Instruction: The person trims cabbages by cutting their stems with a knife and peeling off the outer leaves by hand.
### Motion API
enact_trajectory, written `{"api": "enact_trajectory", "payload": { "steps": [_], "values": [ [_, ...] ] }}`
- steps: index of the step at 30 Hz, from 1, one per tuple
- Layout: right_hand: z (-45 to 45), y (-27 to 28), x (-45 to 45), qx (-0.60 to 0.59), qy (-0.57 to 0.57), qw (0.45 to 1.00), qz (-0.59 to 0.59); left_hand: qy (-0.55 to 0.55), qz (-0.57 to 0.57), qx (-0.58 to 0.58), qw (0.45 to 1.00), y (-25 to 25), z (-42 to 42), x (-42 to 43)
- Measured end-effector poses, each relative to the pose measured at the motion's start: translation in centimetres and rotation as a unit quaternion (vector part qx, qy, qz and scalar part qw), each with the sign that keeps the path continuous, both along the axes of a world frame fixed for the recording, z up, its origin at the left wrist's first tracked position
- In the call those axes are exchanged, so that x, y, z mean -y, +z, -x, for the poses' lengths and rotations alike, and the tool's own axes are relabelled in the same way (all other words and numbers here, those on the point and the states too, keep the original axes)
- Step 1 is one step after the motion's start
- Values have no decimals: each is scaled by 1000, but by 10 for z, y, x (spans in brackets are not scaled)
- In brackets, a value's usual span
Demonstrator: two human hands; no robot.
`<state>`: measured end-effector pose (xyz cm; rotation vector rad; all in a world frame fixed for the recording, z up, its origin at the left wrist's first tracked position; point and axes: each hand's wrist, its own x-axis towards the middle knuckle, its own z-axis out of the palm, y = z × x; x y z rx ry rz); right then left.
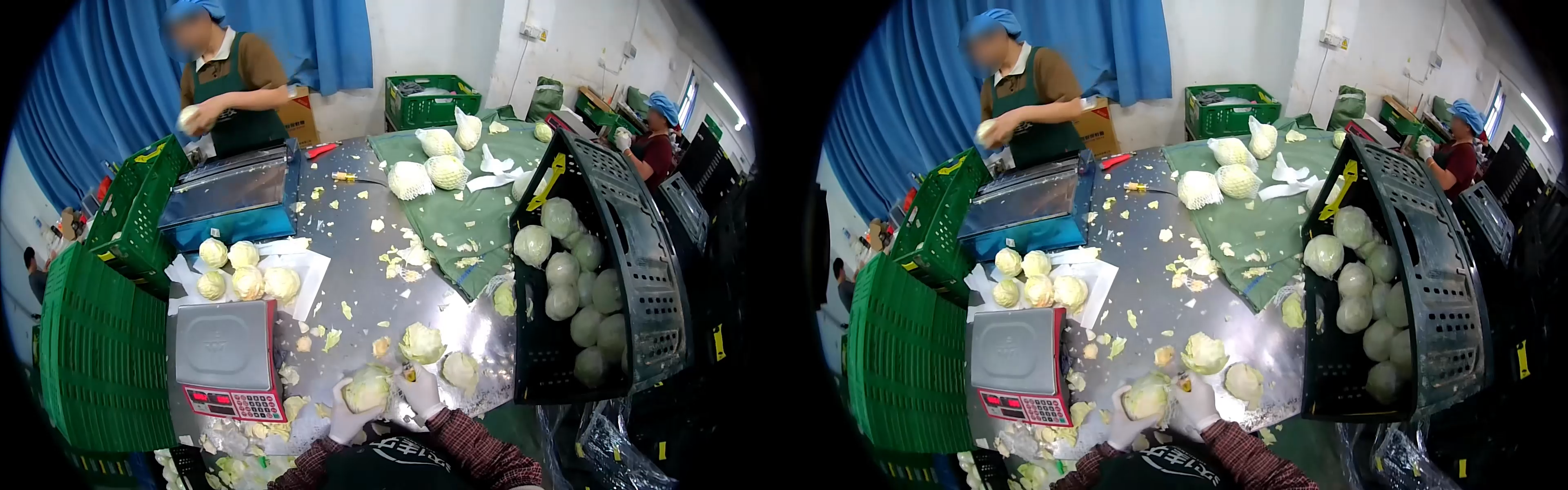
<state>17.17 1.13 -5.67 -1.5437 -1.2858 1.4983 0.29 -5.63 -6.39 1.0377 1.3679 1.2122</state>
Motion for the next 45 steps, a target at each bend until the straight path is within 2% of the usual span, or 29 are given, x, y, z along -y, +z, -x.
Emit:
{"api": "enact_trajectory", "payload": {
  "steps": [1, 2, 4, 5, 7, 9, 10, 12, 14, 16, 18, 19, 21, 23, 24, 26, 28, 29, 30, 31, 32, 37, 38, 39, 40, 42, 43, 44, 45],
  "values": [
    [-3, -3, -8, -163, -69, 978, 112, 13, -4, 35, 999, -1, -3, -11],
    [-2, 1, -4, -163, -69, 978, 112, 24, 2, 68, 997, -1, -4, -12],
    [4, 13, -1, -365, -109, 885, 267, 20, 28, 49, 998, 2, -2, -11],
    [1, -7, 1, -376, -81, 891, 244, 17, 43, 47, 998, -1, -2, -7],
    [3, 14, -1, -384, -28, 897, 218, 26, 54, 42, 997, -18, 6, -2],
    [6, 56, 4, -379, 8, 906, 190, -17, 179, 251, 951, -55, 19, 1],
    [8, 76, 6, -377, 26, 909, 175, -12, 171, 248, 953, -54, 26, -2],
    [3, 88, 11, -553, -17, 764, 332, -96, 72, 412, 903, -47, 30, -6],
    [9, 148, 23, -574, 6, 777, 260, -89, 78, 421, 899, -14, 25, -17],
    [10, 135, 30, -594, 78, 787, 144, -78, 91, 436, 892, 26, 23, -33],
    [8, 139, 24, -613, 140, 777, 45, -234, -78, 522, 816, 28, 19, -35],
    [0, 147, 18, -610, 144, 779, -1, -193, -4, 500, 844, 33, 11, -41],
    [-21, 177, 9, -547, 16, 837, -11, -120, 124, 465, 868, 42, -2, -37],
    [-50, 160, -13, -587, 17, 806, 72, -136, 156, 496, 843, 47, 2, -40],
    [-56, 146, -17, -580, 5, 811, 78, -174, 146, 541, 810, 47, 3, -41],
    [-62, 135, -22, -567, -1, 819, 86, -259, 9, 563, 785, 40, 1, -40],
    [-64, 127, -25, -449, -103, 887, 13, -211, 28, 536, 817, 21, 1, -31],
    [-64, 109, -29, -296, -154, 940, -69, -216, 29, 533, 818, 28, 1, -31],
    [-64, 92, -32, -296, -158, 939, -71, -175, 84, 444, 875, 39, 0, -28],
    [-66, 76, -32, -69, -142, 956, -246, -130, 138, 349, 918, 45, -3, -23],
    [-68, 69, -30, 165, -112, 895, -399, -133, 143, 351, 916, 41, -2, -21],
    [-71, 7, -52, 295, -99, 866, -391, -148, 189, 433, 869, -13, 8, -26],
    [-81, -14, -55, 286, -106, 911, -278, -135, 209, 443, 862, -23, 11, -26],
    [-83, -16, -54, 274, -109, 942, -161, -217, 70, 663, 713, -24, 17, -16],
    [-86, -15, -57, 276, -106, 941, -163, -216, 67, 666, 711, -26, 21, -21],
    [-79, 33, -51, 323, -8, 934, -155, -209, 144, 313, 915, -13, 25, -32],
    [-78, 60, -49, 277, -28, 954, -109, -200, -25, 262, 944, 25, 16, -45],
    [-80, 67, -49, 277, -27, 954, -107, -200, -24, 262, 944, 48, 9, -50],
    [-84, 69, -49, 263, -56, 948, -169, -164, -43, 123, 978, 66, 3, -53]
  ]
}}
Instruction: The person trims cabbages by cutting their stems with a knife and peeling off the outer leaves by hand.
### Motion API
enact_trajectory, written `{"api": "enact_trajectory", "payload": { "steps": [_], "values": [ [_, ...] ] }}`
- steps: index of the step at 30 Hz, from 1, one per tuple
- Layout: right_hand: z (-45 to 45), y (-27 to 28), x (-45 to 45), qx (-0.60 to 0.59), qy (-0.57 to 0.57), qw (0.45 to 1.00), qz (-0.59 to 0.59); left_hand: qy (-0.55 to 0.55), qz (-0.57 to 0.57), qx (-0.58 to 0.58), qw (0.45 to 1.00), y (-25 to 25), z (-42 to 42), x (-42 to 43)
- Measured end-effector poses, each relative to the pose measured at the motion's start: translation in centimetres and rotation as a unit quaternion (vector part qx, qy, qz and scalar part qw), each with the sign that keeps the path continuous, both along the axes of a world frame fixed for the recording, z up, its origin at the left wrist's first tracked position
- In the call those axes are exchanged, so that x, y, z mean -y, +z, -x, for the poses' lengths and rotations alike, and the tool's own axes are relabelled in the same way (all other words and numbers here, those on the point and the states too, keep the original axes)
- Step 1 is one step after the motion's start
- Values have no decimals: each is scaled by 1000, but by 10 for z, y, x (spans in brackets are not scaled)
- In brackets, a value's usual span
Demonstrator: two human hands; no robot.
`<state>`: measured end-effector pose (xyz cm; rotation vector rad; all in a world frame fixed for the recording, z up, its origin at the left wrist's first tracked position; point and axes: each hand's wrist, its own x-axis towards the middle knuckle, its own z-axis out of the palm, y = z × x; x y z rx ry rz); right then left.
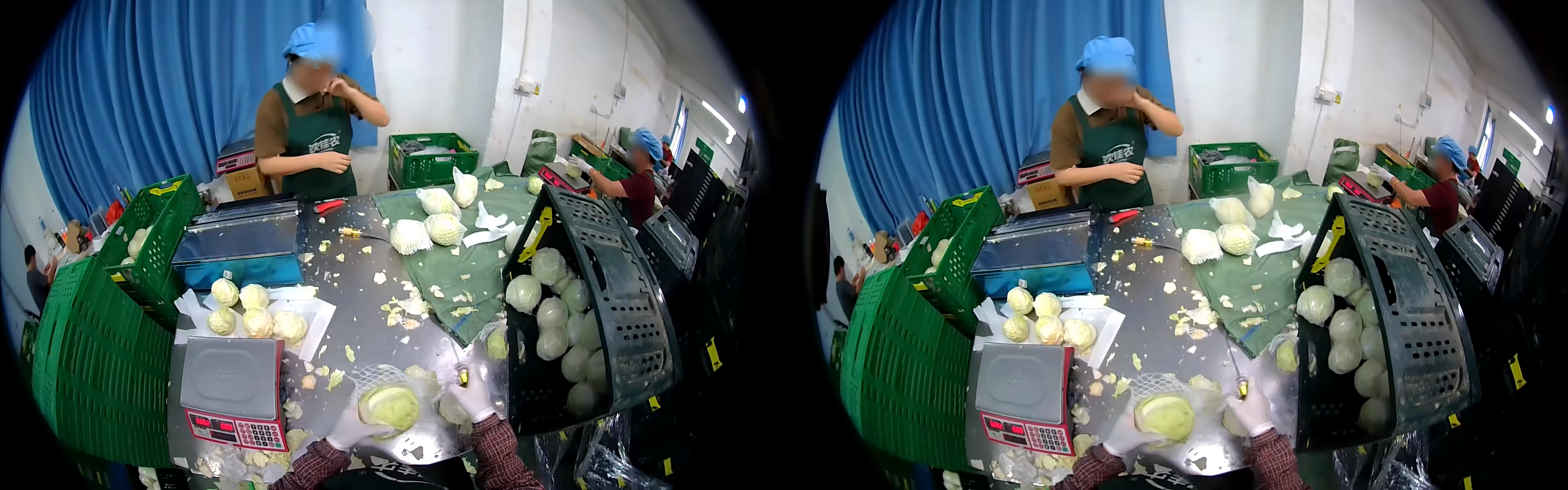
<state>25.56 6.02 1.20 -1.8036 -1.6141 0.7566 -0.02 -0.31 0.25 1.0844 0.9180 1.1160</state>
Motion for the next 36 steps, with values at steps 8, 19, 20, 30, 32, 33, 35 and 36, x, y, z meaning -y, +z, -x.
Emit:
{"api": "enact_trajectory", "payload": {
  "steps": [8, 19, 20, 30, 32, 33, 35, 36],
  "values": [
    [42, -32, 84, 63, 212, 964, -146, 113, -54, -426, 896, -98, -4, 2],
    [51, -55, 92, 209, 216, 948, -105, 117, -31, -546, 829, -96, -24, -6],
    [50, -56, 89, 234, 215, 941, -117, 130, -39, -525, 840, -97, -25, -7],
    [15, -10, 9, 27, 12, 999, -16, 114, -76, -593, 793, -67, -28, 14],
    [51, 8, 28, 65, 81, 994, -13, 103, -39, -548, 829, -69, -32, 8],
    [62, -9, 34, 81, 107, 989, -64, 108, -50, -529, 840, -68, -31, 8],
    [70, -28, 22, 44, 94, 994, -41, 113, -56, -515, 848, -74, -26, 15],
    [76, -43, 15, 2, 78, 997, -17, 102, -72, -494, 860, -79, -19, 19]
  ]
}}
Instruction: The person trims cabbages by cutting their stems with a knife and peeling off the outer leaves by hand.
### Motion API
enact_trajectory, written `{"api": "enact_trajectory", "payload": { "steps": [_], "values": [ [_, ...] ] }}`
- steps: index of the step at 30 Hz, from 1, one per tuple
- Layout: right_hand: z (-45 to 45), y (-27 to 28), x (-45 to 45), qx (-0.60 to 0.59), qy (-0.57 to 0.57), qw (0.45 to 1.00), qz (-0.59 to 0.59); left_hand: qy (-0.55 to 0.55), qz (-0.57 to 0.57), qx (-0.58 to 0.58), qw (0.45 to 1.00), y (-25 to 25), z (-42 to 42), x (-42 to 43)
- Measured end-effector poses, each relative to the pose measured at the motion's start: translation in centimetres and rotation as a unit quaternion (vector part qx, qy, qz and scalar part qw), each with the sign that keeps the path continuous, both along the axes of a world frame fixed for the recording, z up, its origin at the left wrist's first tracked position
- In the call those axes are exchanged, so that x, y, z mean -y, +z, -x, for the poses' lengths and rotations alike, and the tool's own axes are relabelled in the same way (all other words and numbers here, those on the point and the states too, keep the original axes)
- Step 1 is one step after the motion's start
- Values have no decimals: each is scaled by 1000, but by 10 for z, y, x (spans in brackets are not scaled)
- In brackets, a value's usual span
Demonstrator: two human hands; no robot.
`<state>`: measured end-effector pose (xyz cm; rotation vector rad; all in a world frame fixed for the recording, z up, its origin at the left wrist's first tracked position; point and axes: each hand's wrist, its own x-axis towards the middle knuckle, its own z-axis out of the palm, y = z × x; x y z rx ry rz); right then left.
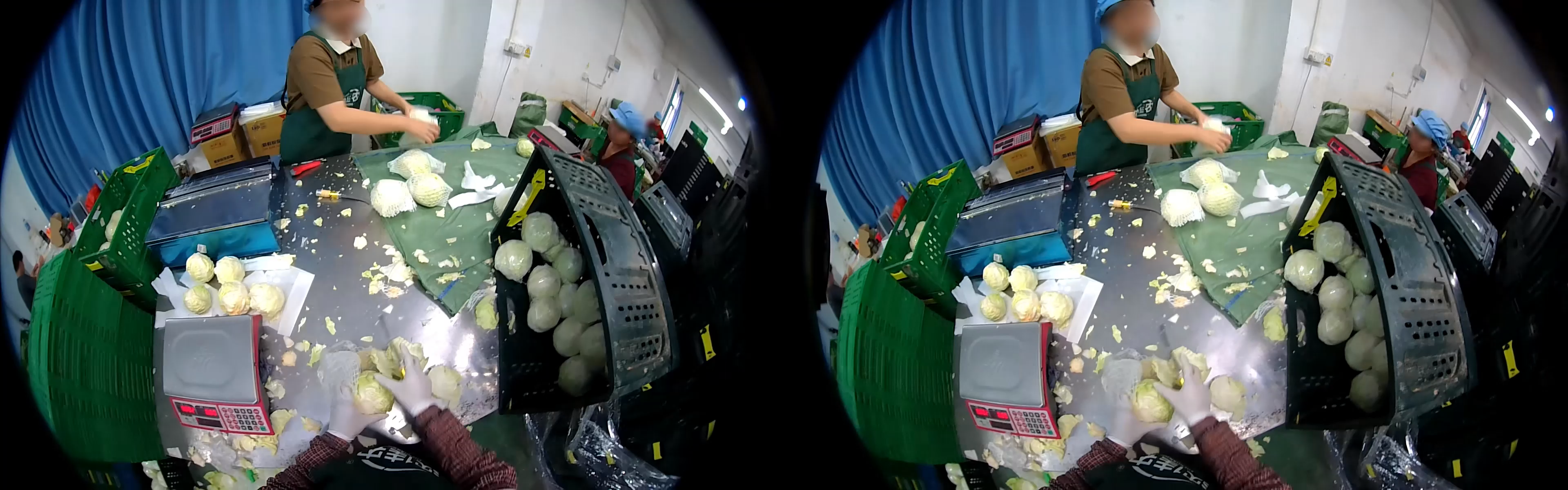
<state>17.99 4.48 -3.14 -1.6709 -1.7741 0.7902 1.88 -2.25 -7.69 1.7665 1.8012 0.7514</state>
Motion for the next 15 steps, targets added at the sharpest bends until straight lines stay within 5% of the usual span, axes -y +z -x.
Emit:
{"api": "enact_trajectory", "payload": {
  "steps": [3, 5, 6, 7, 9, 11, 13, 15],
  "values": [
    [-8, -43, -24, -68, 115, 978, 162, -32, -84, 116, 989, -2, 24, 7],
    [-9, -30, -29, -42, 95, 979, 172, -89, 46, 249, 963, -14, 40, 23],
    [-8, -26, -27, -18, 76, 979, 187, -14, 95, 307, 947, 7, 40, 30],
    [-8, -30, -19, -18, 80, 978, 190, -9, 96, 307, 947, 42, 41, 27],
    [-4, -32, 2, -159, 78, 972, 153, 128, 386, 53, 912, 104, 44, 9],
    [-2, -24, 16, -208, 84, 958, 180, 152, 209, 42, 965, 77, 48, 20],
    [3, -28, 23, -95, 118, 983, 104, 131, -182, -100, 969, 64, 50, 21],
    [2, -35, 11, -104, 115, 977, 148, 56, -203, -43, 977, 44, 46, 17]
  ]
}}
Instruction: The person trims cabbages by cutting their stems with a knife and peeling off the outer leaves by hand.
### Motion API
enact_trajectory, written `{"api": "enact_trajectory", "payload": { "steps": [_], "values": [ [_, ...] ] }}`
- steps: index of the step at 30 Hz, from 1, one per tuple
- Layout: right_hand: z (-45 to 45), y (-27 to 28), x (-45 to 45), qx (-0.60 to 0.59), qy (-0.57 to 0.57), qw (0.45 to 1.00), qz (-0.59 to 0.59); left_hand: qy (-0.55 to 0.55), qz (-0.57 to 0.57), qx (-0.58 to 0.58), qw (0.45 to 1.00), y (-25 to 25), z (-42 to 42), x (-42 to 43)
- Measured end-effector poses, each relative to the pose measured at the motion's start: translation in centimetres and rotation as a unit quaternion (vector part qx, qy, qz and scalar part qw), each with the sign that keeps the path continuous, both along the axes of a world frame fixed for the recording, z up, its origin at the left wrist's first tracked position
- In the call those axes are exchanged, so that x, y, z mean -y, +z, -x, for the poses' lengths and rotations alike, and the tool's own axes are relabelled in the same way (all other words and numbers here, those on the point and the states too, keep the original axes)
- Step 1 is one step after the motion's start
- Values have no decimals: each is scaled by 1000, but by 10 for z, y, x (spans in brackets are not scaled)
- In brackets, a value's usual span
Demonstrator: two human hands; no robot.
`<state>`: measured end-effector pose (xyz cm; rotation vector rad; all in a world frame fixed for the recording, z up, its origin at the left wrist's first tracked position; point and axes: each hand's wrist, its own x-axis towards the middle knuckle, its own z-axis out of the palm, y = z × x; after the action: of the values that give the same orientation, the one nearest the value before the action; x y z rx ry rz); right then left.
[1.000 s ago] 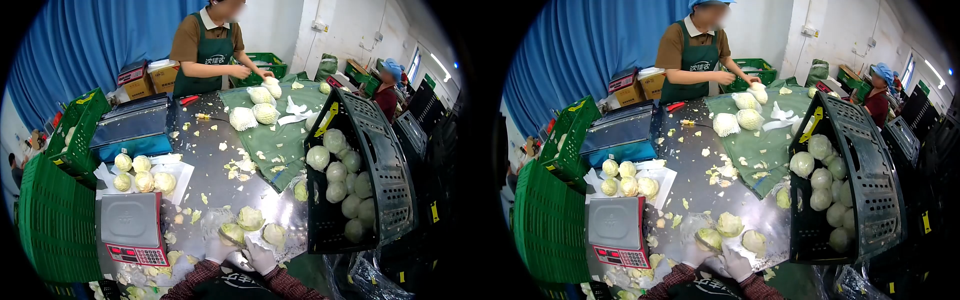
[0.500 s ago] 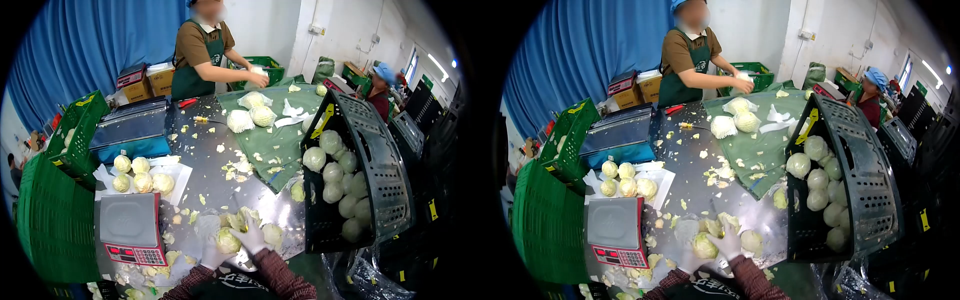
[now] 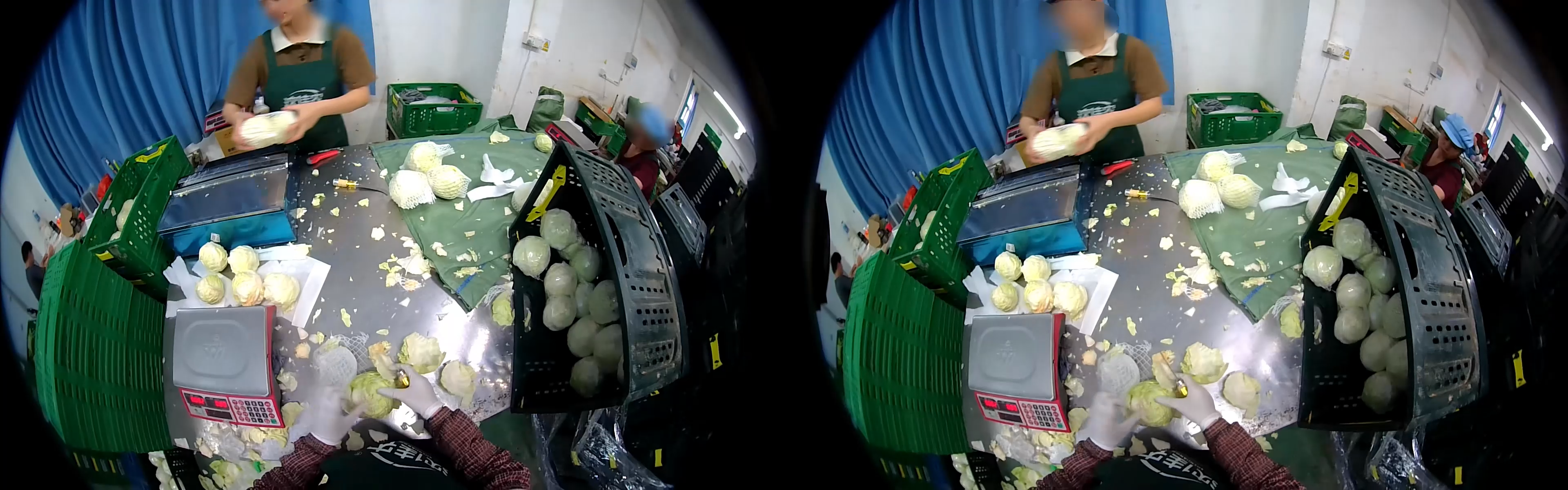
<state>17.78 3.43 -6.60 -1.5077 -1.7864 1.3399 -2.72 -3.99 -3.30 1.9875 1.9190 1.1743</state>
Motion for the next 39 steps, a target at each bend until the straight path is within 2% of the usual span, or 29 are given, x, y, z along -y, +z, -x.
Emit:
{"api": "enact_trajectory", "payload": {
  "steps": [2, 3, 7, 9, 10, 11, 12, 13, 14, 16, 17, 18, 19, 21, 23, 24, 26, 28, 29, 31, 32, 33, 34, 35, 37, 38, 39],
  "values": [
    [-4, -3, -10, -70, 11, 995, 74, -158, 93, 12, 983, -5, -8, -4],
    [-6, -6, -13, -115, 29, 991, 69, -167, 125, -12, 978, -5, -11, -10],
    [-8, -10, -8, -151, 2, 986, 77, -173, 122, 4, 977, -8, -16, -33],
    [-2, -30, -1, -164, -76, 982, -47, -239, 141, 37, 960, -17, -10, -41],
    [-3, -37, 0, -165, -77, 982, -46, -240, 142, 36, 960, -18, -6, -40],
    [-4, -41, -2, -9, -92, 991, -92, -254, 171, 19, 952, -16, -2, -39],
    [-3, -47, -4, 146, -107, 974, -135, -268, 199, 1, 943, -15, 3, -39],
    [-11, -68, -10, 150, -105, 959, -216, -270, 198, -5, 942, -16, 10, -38],
    [-15, -53, -14, 145, -109, 959, -218, -272, 204, 31, 940, -18, 19, -36],
    [-23, -6, -20, 248, -127, 959, -47, -266, 211, 71, 938, -22, 24, -27],
    [-33, -12, -17, 193, -168, 952, -166, -235, 240, 128, 933, -23, 24, -25],
    [-29, 11, -14, 192, -166, 952, -168, -204, 266, 184, 924, -23, 21, -23],
    [-25, 37, -4, 150, -145, 967, -149, -204, 266, 184, 924, -23, 13, -19],
    [-10, 49, 7, 109, -131, 977, -127, -86, 192, 117, 971, -19, -12, -9],
    [3, 34, 10, 53, 1, 997, -52, -78, 186, 103, 974, -28, -26, -1],
    [2, 30, 6, 54, -2, 997, -50, -63, 182, 87, 977, -32, -29, 3],
    [5, 29, -4, 59, 18, 997, 54, -63, 190, 80, 976, -20, -28, 12],
    [2, 21, -11, 78, 56, 993, 66, -97, 182, -163, 965, 2, -25, 8],
    [1, 21, -11, 70, 55, 995, 36, -97, 181, -164, 965, 4, -24, 4],
    [-3, 18, -15, 62, 52, 997, 2, -255, 138, -302, 908, 3, -18, -7],
    [-6, 13, -16, 26, 41, 999, 19, -255, 137, -303, 908, -4, -13, -13],
    [-10, 6, -18, -12, 29, 999, 36, -266, 114, -225, 931, -13, -8, -22],
    [-22, -10, -19, 38, -3, 999, -37, -274, 93, -143, 947, -21, -4, -25],
    [-38, -22, -20, 88, -33, 989, -111, -274, 92, -143, 947, -19, -3, -26],
    [-63, 12, -16, 288, -111, 943, -124, -160, 182, 88, 966, -13, 1, -33],
    [-69, 26, -11, 296, -136, 940, -98, -157, 178, 88, 967, -20, -2, -35],
    [-67, 40, -3, 285, -141, 934, -164, -130, 170, 239, 947, -32, -10, -34]
  ]
}}
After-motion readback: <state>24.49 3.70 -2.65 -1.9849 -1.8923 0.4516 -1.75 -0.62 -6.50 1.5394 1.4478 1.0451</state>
